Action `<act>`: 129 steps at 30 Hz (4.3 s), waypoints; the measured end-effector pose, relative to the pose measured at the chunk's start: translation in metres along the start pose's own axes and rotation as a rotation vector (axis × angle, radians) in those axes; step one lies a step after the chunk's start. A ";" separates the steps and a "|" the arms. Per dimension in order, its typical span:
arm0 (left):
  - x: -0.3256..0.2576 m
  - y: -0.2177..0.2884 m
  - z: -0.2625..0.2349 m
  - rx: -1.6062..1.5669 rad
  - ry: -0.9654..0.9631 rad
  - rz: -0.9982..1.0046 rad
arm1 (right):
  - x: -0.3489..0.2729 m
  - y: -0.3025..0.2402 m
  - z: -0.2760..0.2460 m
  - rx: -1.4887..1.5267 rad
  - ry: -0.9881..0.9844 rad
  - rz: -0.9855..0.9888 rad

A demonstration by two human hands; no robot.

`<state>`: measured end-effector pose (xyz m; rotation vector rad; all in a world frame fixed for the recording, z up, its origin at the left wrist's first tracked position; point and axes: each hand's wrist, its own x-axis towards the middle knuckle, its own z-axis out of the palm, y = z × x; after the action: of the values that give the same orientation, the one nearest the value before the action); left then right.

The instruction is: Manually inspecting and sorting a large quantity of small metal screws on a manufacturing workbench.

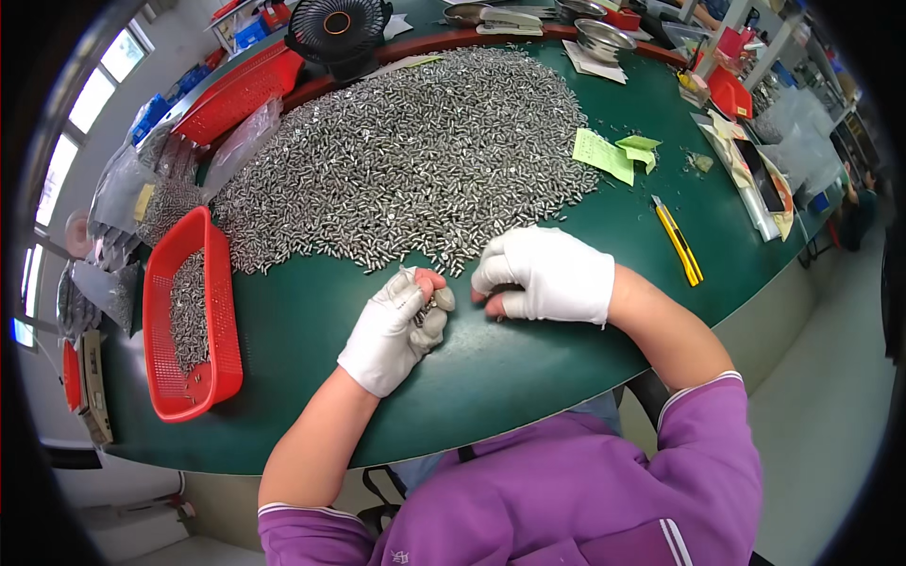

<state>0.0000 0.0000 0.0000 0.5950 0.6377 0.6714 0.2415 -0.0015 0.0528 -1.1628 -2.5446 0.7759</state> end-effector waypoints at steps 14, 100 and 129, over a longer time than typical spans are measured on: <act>-0.003 0.003 0.012 0.167 -0.062 -0.054 | 0.006 0.008 0.028 -0.009 0.267 -0.128; 0.000 0.000 0.006 0.008 -0.071 -0.023 | 0.017 0.002 0.028 0.153 0.524 -0.008; -0.003 -0.002 0.013 0.111 -0.038 0.044 | 0.015 0.006 0.030 0.370 0.453 0.061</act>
<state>0.0080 -0.0072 0.0087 0.7252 0.6307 0.6669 0.2229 0.0020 0.0244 -1.1388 -1.9119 0.8394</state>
